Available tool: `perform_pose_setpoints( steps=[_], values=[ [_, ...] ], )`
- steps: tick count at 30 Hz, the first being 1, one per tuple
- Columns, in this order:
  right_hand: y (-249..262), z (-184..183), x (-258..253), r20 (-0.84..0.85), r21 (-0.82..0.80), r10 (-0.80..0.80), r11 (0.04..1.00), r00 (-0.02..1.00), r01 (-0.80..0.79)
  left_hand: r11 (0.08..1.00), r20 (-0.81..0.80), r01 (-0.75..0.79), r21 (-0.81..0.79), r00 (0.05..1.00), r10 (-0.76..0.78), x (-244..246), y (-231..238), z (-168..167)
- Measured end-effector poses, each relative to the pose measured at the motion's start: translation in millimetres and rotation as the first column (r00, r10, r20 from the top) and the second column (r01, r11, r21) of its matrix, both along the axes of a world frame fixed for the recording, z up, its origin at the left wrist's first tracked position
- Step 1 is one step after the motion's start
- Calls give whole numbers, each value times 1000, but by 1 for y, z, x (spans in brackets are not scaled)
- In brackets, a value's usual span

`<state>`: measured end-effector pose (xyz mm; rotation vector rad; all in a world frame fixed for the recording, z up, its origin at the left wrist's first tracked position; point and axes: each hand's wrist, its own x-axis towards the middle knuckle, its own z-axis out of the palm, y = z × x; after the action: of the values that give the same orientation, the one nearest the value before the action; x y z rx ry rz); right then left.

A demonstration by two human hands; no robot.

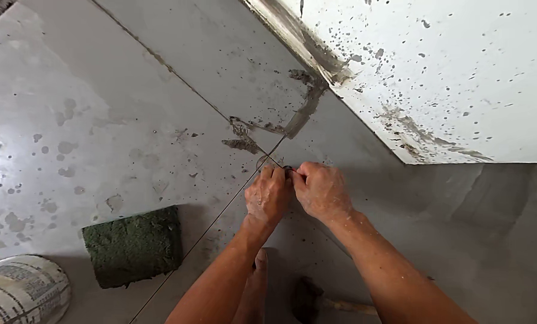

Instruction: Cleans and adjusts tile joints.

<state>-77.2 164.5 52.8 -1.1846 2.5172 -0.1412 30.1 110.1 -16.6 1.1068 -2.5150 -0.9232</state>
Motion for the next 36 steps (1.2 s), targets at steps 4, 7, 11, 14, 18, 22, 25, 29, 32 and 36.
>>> perform_pose_setpoints(
  steps=[4, 7, 11, 14, 18, 22, 25, 29, 32, 36],
  values=[
    [14, -18, -6, -144, -181, 244, 946, 959, -268, 998, -12, -61, 14, 998, 61, 25, -9, -1],
    [13, -23, -2, -147, -239, 157, 952, 976, -189, 996, -23, -84, -3, 996, 84, 36, -13, -1],
    [2, -4, -1, -57, 31, 62, 998, 996, -60, 997, -39, -80, -6, 996, 80, 29, -15, -6],
    [-22, 13, -5, 24, 286, -7, 958, 1000, 0, 1000, -55, -17, 23, 998, 19, 19, -15, -6],
    [-35, 22, -2, 76, 339, -83, 939, 994, 52, 998, -80, 51, -26, 995, -53, 0, -9, -15],
    [-29, 19, -2, 125, 277, -189, 949, 974, 149, 992, -138, 62, -108, 987, -76, -8, -9, -24],
    [-24, 15, 0, 92, 210, -99, 975, 991, 78, 993, -182, 21, -113, 982, -42, -6, -7, -25],
    [-34, 12, -3, 78, 174, 43, 983, 996, -56, 992, -190, -76, -96, 980, 57, -7, -10, -24],
    [-54, 12, -3, 95, 170, 87, 980, 992, -103, 983, -171, -162, -87, 974, 146, -9, -21, -22],
    [-80, 25, -4, 165, 356, -36, 934, 986, -25, 989, -157, -128, -79, 981, 115, -6, -31, -19]
  ],
)
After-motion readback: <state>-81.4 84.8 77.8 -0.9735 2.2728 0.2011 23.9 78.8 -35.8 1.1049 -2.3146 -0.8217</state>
